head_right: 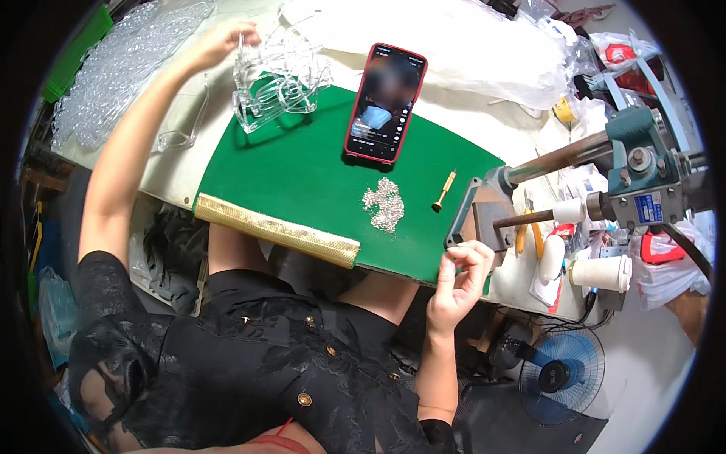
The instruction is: The person repeatedly picks up clear plastic eyeglass frames and small metal components from a green mat, inserts the components into the frame, and places the frame back down. A smartphone playing a video is visible on the table.
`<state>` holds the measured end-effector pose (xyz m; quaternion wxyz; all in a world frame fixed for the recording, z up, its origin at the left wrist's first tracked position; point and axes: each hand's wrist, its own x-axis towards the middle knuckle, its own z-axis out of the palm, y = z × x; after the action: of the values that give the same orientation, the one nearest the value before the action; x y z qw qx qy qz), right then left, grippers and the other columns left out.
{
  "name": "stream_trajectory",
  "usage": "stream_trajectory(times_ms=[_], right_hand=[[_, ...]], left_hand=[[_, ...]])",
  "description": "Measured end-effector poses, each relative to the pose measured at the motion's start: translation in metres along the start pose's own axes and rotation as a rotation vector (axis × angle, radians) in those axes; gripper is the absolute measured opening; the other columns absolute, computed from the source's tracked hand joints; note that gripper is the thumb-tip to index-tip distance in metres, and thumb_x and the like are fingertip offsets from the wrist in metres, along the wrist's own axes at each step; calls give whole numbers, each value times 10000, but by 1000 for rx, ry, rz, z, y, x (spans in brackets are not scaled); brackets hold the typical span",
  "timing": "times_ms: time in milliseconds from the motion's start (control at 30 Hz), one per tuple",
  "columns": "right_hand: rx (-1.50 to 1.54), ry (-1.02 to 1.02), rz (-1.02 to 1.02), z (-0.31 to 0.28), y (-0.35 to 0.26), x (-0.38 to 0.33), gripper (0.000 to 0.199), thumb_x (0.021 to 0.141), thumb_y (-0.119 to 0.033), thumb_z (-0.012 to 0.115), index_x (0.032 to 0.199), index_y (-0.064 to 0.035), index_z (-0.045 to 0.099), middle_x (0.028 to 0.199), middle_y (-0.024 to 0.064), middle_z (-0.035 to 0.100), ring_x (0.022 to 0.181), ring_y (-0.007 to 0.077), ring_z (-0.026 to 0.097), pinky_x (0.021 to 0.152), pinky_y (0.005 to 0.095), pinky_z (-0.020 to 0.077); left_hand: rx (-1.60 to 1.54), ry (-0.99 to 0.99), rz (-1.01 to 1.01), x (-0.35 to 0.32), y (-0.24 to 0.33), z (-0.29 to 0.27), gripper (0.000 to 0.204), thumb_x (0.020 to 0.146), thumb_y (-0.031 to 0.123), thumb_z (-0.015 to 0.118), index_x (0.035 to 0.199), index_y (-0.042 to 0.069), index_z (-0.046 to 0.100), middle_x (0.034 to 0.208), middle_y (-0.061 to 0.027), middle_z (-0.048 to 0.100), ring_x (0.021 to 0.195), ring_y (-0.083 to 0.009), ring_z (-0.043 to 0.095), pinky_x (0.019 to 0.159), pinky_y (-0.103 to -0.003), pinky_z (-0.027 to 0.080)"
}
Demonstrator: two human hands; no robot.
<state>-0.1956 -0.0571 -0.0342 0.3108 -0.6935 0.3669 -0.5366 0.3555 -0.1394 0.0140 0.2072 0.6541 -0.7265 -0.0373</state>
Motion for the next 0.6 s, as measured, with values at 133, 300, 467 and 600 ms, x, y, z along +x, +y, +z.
stream_trajectory(times_ms=[133, 300, 467, 600], right_hand=[[-49, -128, 126, -5, 8, -6, 107, 832, 24, 592, 927, -25, 591, 904, 26, 495, 763, 108, 446, 685, 235, 375], [-518, -543, -142, 2, 0, 6, 366, 752, -148, 713, 1112, -105, 664, 862, 93, 526, 780, 264, 531, 691, 354, 457], [-670, -652, -296, -1, 1, 9, 444, 797, -330, 646, 1202, -148, 629, 966, 86, 512, 886, 265, 508, 777, 388, 427], [-658, -614, -316, -5, 9, 4, 412, 799, -323, 644, 1166, -136, 647, 974, 83, 532, 906, 267, 517, 797, 392, 419]], left_hand=[[-271, 11, -249, 18, 83, -65, 150, 891, 145, 570, 1003, 48, 591, 867, -61, 543, 794, -170, 546, 699, -330, 448], [-462, 153, -386, 17, 113, -100, 172, 903, 209, 590, 891, 42, 629, 584, -10, 538, 487, -92, 545, 446, -244, 484], [-1230, 139, -125, -34, 86, -109, 303, 912, 276, 597, 1099, 38, 585, 832, -96, 668, 746, -195, 661, 705, -315, 486], [-1433, 127, -49, -84, 159, -57, 649, 917, 507, 502, 1249, -47, 438, 720, 4, 508, 747, -94, 564, 829, -321, 490]])
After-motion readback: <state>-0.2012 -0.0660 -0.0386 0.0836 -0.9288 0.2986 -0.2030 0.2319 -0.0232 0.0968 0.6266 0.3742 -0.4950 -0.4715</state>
